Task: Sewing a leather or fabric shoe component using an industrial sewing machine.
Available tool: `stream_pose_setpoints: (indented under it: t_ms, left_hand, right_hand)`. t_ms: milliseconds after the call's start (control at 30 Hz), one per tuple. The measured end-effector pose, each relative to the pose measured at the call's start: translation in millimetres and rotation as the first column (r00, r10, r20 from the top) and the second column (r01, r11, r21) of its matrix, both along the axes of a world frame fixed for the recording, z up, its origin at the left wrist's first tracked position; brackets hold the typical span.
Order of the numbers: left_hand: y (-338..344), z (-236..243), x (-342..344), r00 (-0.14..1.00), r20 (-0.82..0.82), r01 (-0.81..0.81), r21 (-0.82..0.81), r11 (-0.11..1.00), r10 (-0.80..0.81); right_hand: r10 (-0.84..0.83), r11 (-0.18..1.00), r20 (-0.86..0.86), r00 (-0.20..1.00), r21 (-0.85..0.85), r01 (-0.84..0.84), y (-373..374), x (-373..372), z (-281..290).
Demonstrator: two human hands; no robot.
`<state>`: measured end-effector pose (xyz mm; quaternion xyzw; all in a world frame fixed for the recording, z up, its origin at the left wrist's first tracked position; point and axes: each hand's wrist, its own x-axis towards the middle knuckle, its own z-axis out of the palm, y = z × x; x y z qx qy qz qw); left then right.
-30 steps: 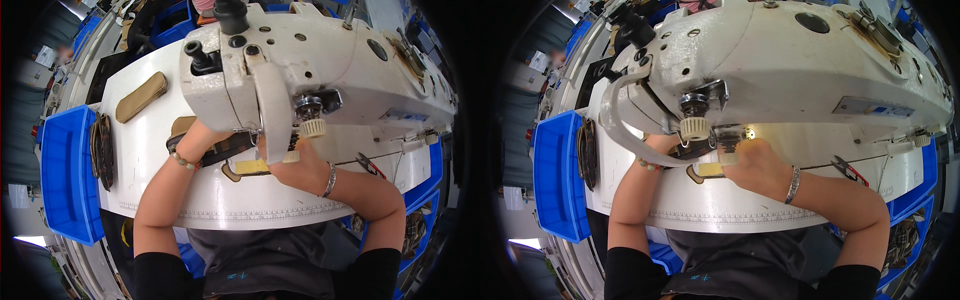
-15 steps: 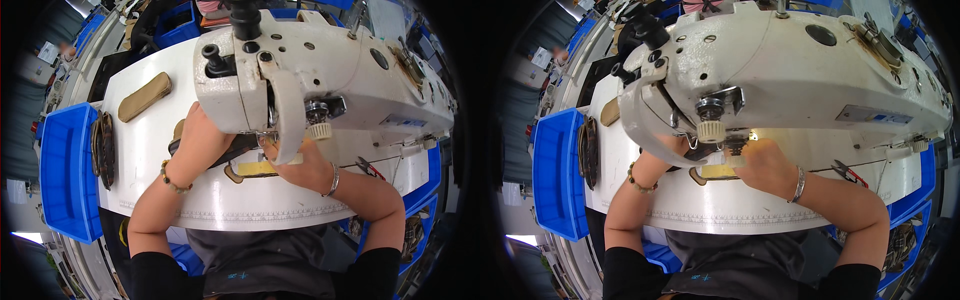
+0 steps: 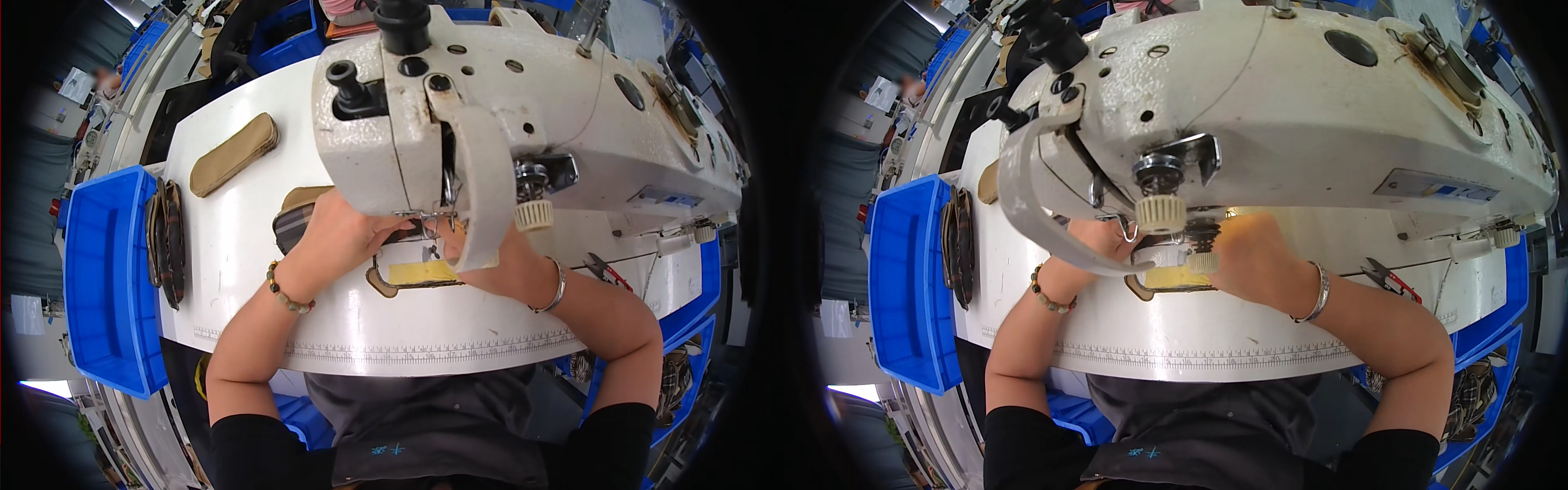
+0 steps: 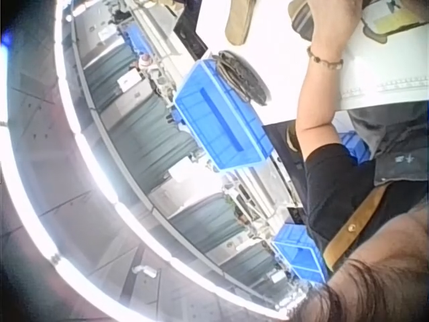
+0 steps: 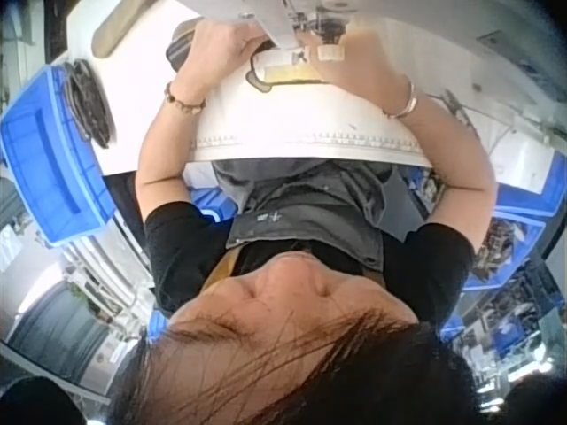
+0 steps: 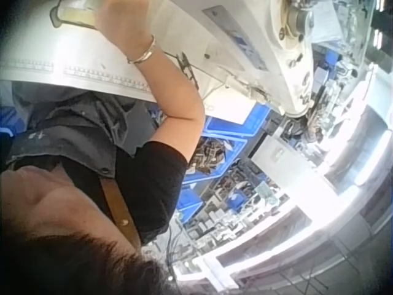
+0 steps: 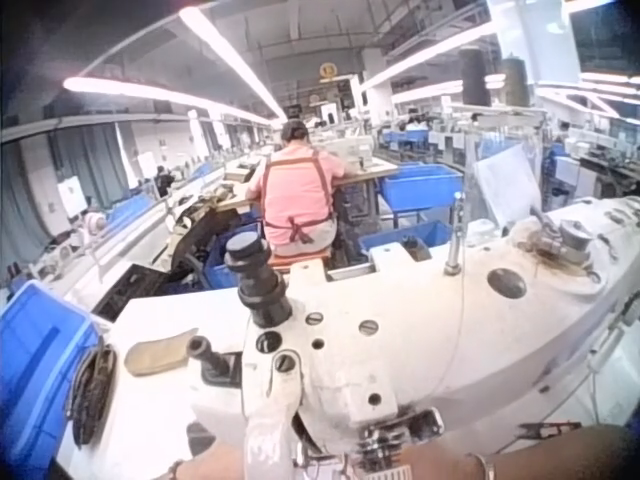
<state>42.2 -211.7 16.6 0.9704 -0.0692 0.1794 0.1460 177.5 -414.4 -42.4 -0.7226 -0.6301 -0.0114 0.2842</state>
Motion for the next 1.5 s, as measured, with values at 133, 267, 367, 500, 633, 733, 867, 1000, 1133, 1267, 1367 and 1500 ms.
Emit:
stream_pose_setpoints:
  t_ms: [133, 267, 367, 500, 633, 733, 867, 1000, 1133, 1267, 1367, 1500]
  left_hand:
    - [0.8, 0.9, 1.7, 1.0, 0.028, 0.013, -0.067, 0.998, -0.011]
    - [2.8, 5.2, 3.2, 0.999, -0.002, 0.042, -0.177, 0.983, -0.043]
    - [4.0, 6.7, 2.9, 0.999, -0.009, 0.045, -0.195, 0.98, -0.048]
    - [4.0, 3.7, 3.6, 1.0, -0.025, -0.001, -0.251, 0.968, -0.005]
    - [1.4, 7.3, 2.8, 0.999, -0.048, -0.017, -0.292, 0.956, 0.003]
    - [2.6, 3.9, 2.8, 0.999, -0.048, -0.032, -0.269, 0.963, 0.02]
    - [-0.8, 3.1, 3.1, 0.998, -0.046, -0.058, -0.295, 0.954, 0.047]
    - [-9.5, 11.2, 3.1, 0.988, -0.097, -0.134, -0.195, 0.972, 0.117]
    - [-15.2, 18.5, 2.8, 0.978, -0.124, -0.188, -0.176, 0.966, 0.168]
    - [-14.8, 16.6, 2.8, 0.98, -0.09, -0.186, -0.1, 0.978, 0.177]
    - [-13.7, 16.6, 3.6, 0.985, -0.043, -0.171, -0.121, 0.978, 0.167]
    - [-15.1, 14.9, 6.5, 0.985, -0.037, -0.173, -0.084, 0.981, 0.171]
  right_hand:
    - [-0.014, 0.999, -0.059, 0.998, -0.041, 0.011, -0.5, -0.7, -0.9]
    - [-0.072, 0.996, -0.255, 0.964, -0.067, 0.056, 1.3, -7.8, -0.6]
    - [-0.007, 0.999, -0.309, 0.951, 0.031, 0.017, 4.5, -13.3, 11.3]
    - [0.012, 0.994, -0.024, 1.0, 0.11, -0.01, 3.3, -14.7, 8.9]
    - [0.042, 0.991, 0.02, 0.999, 0.126, -0.044, 1.1, -13.2, 7.6]
    - [0.036, 0.987, 0.089, 0.995, 0.154, -0.049, -0.2, -14.1, 7.6]
    - [0.044, 0.987, 0.092, 0.995, 0.149, -0.058, 0.4, -13.2, 14.0]
    - [0.044, 0.989, 0.202, 0.978, 0.129, -0.071, -0.9, -9.7, 13.7]
    - [0.056, 0.986, 0.213, 0.975, 0.139, -0.087, -1.1, -6.7, 13.5]
    - [-0.024, 0.992, 0.006, 1.0, 0.126, 0.023, 0.9, -11.2, 11.2]
    - [-0.02, 0.991, 0.005, 1.0, 0.13, 0.019, 1.0, -13.1, 13.6]
    - [-0.023, 0.988, -0.06, 0.998, 0.153, 0.032, 2.5, -13.8, 14.6]
